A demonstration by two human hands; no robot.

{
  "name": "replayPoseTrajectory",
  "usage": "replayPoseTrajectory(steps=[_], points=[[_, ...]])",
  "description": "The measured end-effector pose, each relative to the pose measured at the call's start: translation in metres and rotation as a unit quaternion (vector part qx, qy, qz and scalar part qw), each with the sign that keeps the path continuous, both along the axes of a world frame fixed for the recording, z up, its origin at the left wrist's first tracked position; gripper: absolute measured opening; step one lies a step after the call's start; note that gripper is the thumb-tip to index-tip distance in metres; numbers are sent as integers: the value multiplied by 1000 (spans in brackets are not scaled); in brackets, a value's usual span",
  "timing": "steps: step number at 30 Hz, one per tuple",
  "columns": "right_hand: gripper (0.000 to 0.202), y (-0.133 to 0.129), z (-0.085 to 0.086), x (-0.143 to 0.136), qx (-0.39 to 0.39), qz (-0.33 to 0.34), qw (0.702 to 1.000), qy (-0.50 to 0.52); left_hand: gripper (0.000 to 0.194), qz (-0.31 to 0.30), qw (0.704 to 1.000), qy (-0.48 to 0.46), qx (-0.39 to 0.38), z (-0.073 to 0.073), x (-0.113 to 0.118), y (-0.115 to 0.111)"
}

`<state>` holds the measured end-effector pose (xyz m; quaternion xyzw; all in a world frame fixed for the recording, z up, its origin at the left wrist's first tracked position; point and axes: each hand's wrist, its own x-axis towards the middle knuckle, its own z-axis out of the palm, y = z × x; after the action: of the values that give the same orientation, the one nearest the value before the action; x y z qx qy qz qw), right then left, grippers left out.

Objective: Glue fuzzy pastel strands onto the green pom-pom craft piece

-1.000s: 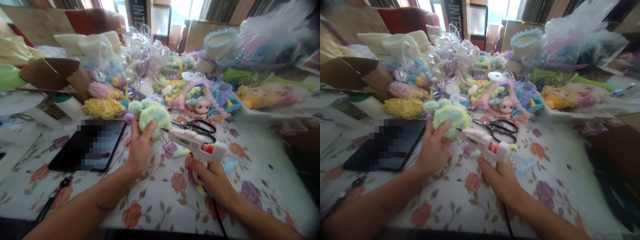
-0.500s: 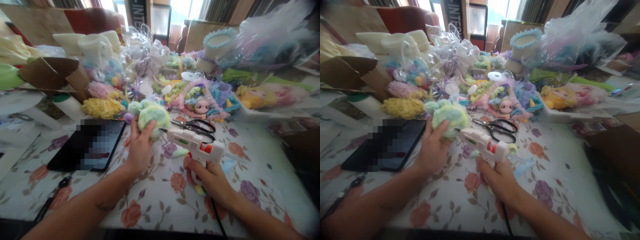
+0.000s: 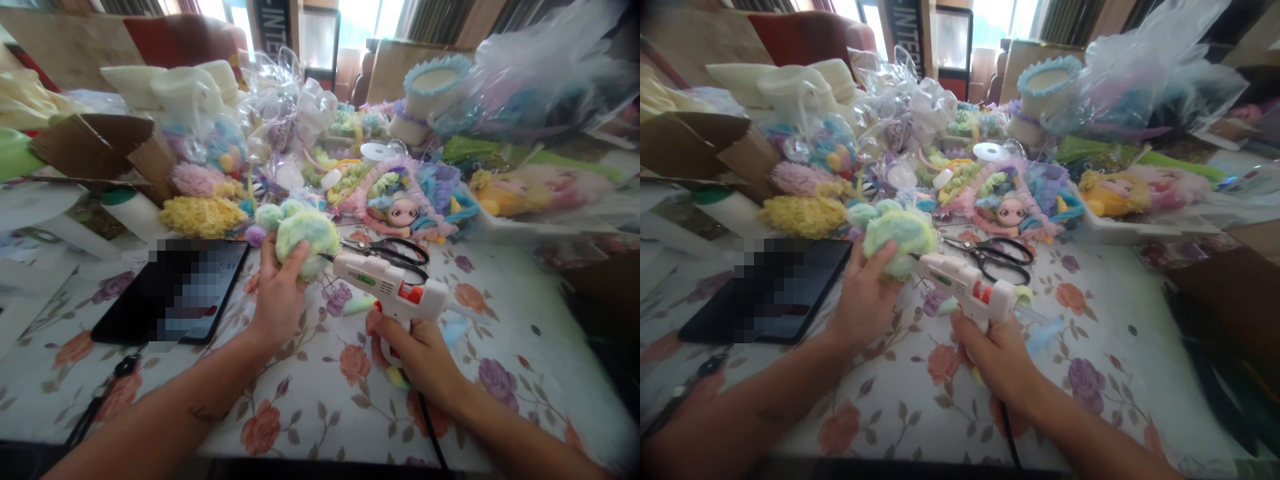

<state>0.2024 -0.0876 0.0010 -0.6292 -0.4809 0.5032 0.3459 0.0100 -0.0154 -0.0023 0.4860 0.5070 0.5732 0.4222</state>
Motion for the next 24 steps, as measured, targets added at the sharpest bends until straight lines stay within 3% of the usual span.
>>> replayPoseTrajectory(steps=[14, 24], points=[[44, 0, -1, 2, -6, -16, 1000, -18, 31, 28, 995, -84, -42, 0, 7, 0], [44, 2, -3, 4, -18, -15, 999, -30, 24, 20, 997, -70, -24, -1, 6, 0]])
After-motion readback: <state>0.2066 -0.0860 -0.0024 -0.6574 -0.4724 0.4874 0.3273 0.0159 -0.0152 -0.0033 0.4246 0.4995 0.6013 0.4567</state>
